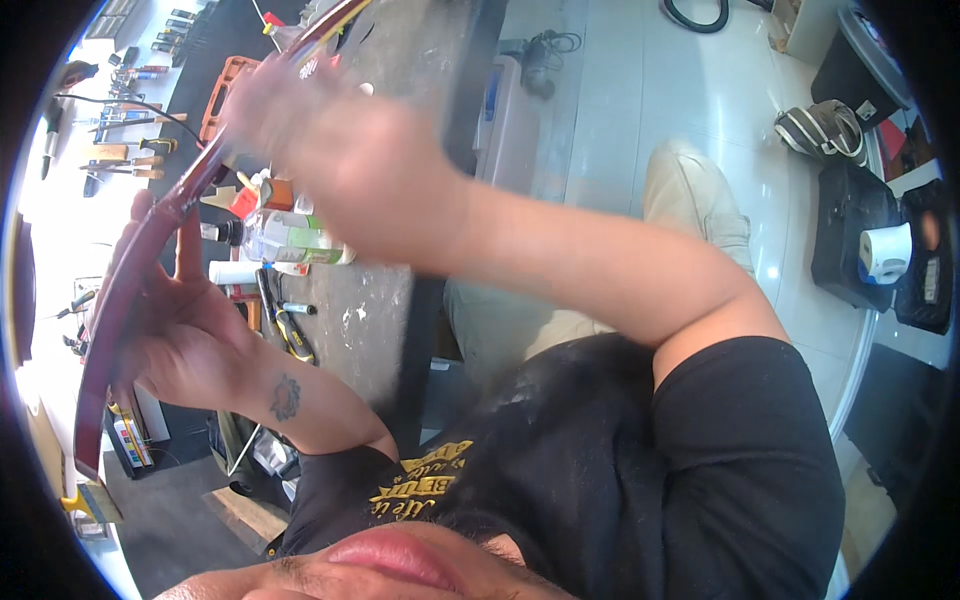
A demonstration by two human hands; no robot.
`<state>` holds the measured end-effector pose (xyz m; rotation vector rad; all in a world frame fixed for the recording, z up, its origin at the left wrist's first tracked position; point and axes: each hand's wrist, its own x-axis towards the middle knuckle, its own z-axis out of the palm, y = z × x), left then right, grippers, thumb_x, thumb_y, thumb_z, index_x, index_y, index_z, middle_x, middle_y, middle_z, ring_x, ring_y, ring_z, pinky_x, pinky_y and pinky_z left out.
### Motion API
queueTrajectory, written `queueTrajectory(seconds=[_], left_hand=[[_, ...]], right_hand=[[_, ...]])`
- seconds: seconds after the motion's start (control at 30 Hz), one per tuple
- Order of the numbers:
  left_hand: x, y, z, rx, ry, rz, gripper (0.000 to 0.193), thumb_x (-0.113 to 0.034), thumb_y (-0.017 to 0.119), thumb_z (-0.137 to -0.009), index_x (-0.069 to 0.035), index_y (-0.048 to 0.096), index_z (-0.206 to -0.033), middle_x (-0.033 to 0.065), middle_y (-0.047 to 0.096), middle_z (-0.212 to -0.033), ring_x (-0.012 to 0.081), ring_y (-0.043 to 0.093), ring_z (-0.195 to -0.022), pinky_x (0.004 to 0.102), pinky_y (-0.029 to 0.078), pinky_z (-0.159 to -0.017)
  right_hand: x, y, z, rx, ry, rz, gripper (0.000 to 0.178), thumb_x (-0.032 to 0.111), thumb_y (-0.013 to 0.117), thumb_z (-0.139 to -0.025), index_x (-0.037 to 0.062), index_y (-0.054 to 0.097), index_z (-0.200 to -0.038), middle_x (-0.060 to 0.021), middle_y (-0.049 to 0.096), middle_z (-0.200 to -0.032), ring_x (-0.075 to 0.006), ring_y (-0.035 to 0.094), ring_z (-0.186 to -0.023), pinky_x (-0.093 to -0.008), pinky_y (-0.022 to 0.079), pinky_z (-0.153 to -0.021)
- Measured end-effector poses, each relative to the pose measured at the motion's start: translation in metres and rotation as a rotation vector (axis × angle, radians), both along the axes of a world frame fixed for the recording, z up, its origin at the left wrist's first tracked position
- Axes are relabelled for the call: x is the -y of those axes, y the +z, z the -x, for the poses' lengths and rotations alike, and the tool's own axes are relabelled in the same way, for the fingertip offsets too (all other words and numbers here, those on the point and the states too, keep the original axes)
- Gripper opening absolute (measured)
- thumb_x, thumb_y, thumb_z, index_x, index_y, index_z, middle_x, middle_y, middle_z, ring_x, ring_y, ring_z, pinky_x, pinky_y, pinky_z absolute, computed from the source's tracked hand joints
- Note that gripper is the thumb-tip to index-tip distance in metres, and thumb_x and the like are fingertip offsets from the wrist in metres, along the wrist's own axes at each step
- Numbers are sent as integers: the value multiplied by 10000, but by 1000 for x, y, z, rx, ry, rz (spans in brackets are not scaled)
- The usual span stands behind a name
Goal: The person polishes the neck and headstock of a red electric guitar using a circular pad and a cloth.
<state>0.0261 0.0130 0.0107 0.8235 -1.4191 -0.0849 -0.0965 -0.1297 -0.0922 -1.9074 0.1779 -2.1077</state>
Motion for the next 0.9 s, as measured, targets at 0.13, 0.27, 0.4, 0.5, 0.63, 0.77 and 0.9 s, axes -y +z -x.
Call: queueTrajectory(seconds=[0.13, 0.27, 0.4, 0.5, 0.63, 0.77, 0.9], left_hand=[[-1, 4, 4, -16, 32, 13, 961, -765, 527, -941, 108, 643, -1325, 316, 682, -1291, 476, 585, -1343, 648, 546, -1045], [-6, 1, 5, 32, 38, -5, 979, -773, 519, -936, 117, 637, -1325, 334, 677, -1282, 483, 587, -1337, 634, 566, -1027], [1, 3, 10, 22, 107, 26, 986, -769, 517, -941, 134, 629, -1321, 340, 685, -1255, 472, 609, -1316, 619, 582, -1011], [3, 1, 13, 39, 83, 18, 1001, -766, 537, -934, 153, 617, -1323, 359, 678, -1247, 468, 626, -1293, 618, 580, -1015], [-4, 1, 16, 41, 230, 11, 991, -751, 579, -924, 151, 611, -1332, 373, 660, -1268, 478, 632, -1279, 632, 565, -1029], [-3, 2, 6, 33, -17, 15, 965, -725, 610, -928, 142, 601, -1351, 381, 642, -1295, 500, 620, -1284, 655, 548, -1039], [2, 2, 0, 62, -105, 5, 944, -713, 618, -933, 123, 595, -1371, 386, 630, -1309, 514, 607, -1294, 663, 545, -1038]], right_hand=[[22, -2, -9, -7, 6, -13, 560, 9, 627, -867, 99, 651, -1420, -142, 672, -1421, -327, 636, -1338, -541, 418, -1192], [-4, -1, 5, -42, 65, -8, 636, -66, 607, -839, 76, 624, -1459, -133, 640, -1467, -307, 587, -1393, -531, 401, -1211], [14, -14, -6, -52, 47, -14, 690, -143, 568, -812, 29, 604, -1480, -149, 605, -1510, -291, 539, -1446, -511, 362, -1243], [8, -11, -1, -34, 76, -27, 679, -140, 568, -818, 29, 610, -1475, -157, 620, -1491, -292, 537, -1448, -508, 360, -1245], [18, -15, -6, -35, 39, 31, 641, -130, 571, -848, 17, 610, -1471, -183, 615, -1488, -316, 539, -1444, -504, 343, -1254], [-5, -5, 7, -10, 206, -29, 629, -137, 581, -864, 35, 618, -1468, -152, 629, -1479, -299, 544, -1437, -495, 346, -1248], [27, -9, -5, -10, -66, -36, 582, -123, 562, -889, 12, 625, -1451, -174, 638, -1465, -300, 556, -1433, -478, 336, -1249]])
